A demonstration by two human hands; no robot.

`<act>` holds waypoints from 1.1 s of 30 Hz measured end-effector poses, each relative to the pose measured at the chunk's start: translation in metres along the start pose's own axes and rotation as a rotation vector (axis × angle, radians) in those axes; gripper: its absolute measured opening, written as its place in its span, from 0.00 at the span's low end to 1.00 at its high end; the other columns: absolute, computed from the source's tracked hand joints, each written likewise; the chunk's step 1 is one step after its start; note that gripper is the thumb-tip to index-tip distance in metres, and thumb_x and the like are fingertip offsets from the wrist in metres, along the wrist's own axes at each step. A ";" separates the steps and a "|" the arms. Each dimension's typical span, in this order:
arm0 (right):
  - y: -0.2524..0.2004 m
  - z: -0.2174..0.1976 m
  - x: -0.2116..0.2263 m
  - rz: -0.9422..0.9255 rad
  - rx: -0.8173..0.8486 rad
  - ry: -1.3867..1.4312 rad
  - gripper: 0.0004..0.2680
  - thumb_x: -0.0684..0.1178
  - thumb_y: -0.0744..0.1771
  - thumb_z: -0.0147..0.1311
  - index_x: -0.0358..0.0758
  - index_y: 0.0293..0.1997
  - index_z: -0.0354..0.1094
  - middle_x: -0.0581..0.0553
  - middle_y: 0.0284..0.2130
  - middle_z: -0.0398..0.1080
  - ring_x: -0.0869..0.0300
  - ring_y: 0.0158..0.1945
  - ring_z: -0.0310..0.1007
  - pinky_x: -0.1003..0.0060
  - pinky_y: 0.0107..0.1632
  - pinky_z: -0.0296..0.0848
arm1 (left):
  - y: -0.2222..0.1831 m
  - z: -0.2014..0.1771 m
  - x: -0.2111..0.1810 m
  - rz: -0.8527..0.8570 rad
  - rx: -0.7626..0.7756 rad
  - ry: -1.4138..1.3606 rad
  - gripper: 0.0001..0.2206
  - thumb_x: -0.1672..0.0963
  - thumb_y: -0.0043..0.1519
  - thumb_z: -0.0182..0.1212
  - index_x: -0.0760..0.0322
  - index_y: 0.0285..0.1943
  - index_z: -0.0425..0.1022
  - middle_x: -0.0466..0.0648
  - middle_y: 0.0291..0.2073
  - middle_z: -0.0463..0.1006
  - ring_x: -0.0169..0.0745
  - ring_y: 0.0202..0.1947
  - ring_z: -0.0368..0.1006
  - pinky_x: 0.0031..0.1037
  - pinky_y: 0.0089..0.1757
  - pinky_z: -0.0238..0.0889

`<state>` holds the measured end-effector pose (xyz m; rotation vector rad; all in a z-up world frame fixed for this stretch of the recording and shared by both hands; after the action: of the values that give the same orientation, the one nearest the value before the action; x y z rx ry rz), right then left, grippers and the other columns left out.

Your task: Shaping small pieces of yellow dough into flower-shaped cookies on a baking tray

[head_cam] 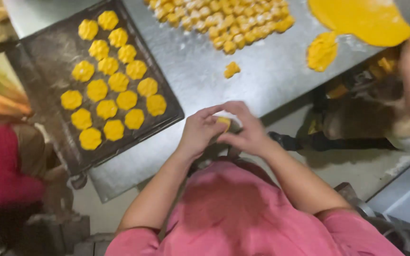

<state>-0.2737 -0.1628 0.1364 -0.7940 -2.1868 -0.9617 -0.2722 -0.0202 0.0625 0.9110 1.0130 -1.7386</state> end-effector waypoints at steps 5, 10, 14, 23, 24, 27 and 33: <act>-0.006 -0.016 -0.004 0.385 -0.128 0.263 0.11 0.42 0.64 0.65 0.34 0.49 0.73 0.43 0.40 0.72 0.56 0.43 0.77 0.62 0.48 0.78 | -0.008 0.005 -0.022 0.430 -0.092 -0.111 0.15 0.64 0.54 0.76 0.74 0.49 0.80 0.54 0.41 0.78 0.37 0.40 0.78 0.26 0.44 0.76; 0.009 -0.025 -0.007 0.354 -0.117 0.311 0.05 0.38 0.64 0.64 0.34 0.41 0.75 0.44 0.33 0.71 0.59 0.36 0.73 0.63 0.44 0.76 | -0.017 0.015 -0.039 0.462 -0.099 -0.043 0.18 0.60 0.60 0.72 0.71 0.58 0.77 0.51 0.38 0.76 0.36 0.39 0.78 0.25 0.45 0.76; 0.007 -0.029 -0.021 0.455 -0.164 0.354 0.03 0.40 0.69 0.56 0.35 0.42 0.76 0.46 0.29 0.74 0.63 0.33 0.73 0.66 0.41 0.75 | -0.016 0.031 -0.052 0.515 -0.132 0.083 0.15 0.60 0.61 0.70 0.68 0.57 0.79 0.49 0.41 0.74 0.32 0.43 0.75 0.25 0.48 0.73; 0.017 -0.072 -0.035 0.259 -0.082 0.439 0.05 0.38 0.66 0.61 0.31 0.44 0.74 0.42 0.33 0.72 0.58 0.38 0.74 0.61 0.45 0.75 | 0.002 0.060 -0.037 0.471 -0.223 -0.013 0.16 0.63 0.61 0.68 0.76 0.57 0.74 0.52 0.43 0.74 0.36 0.44 0.77 0.27 0.49 0.75; 0.019 -0.076 -0.038 0.254 -0.075 0.452 0.05 0.38 0.66 0.61 0.31 0.44 0.74 0.42 0.33 0.72 0.58 0.38 0.74 0.61 0.45 0.75 | 0.003 0.062 -0.041 0.472 -0.237 -0.006 0.16 0.63 0.61 0.68 0.76 0.57 0.74 0.52 0.43 0.74 0.36 0.44 0.77 0.27 0.49 0.75; 0.021 -0.084 -0.048 0.274 -0.033 0.503 0.04 0.38 0.69 0.55 0.31 0.43 0.75 0.41 0.30 0.74 0.58 0.36 0.76 0.62 0.43 0.75 | 0.007 0.068 -0.044 0.467 -0.256 0.074 0.17 0.63 0.62 0.67 0.76 0.60 0.73 0.54 0.43 0.74 0.41 0.45 0.77 0.32 0.50 0.75; 0.025 -0.084 -0.070 0.308 0.135 0.629 0.08 0.38 0.66 0.59 0.31 0.50 0.74 0.41 0.36 0.74 0.59 0.41 0.74 0.59 0.49 0.75 | 0.012 0.070 -0.037 0.551 -0.400 0.071 0.14 0.64 0.60 0.69 0.76 0.53 0.74 0.54 0.45 0.73 0.39 0.47 0.76 0.28 0.50 0.73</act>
<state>-0.1870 -0.2340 0.1420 -0.6301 -1.5176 -0.7648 -0.2589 -0.0744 0.1198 0.8876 0.9909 -1.0088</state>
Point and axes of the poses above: each hand's wrist, its own y-axis towards the middle knuckle, its own z-axis out of the palm, x = y × z, the point moved 5 cm from there along y, towards the middle knuckle
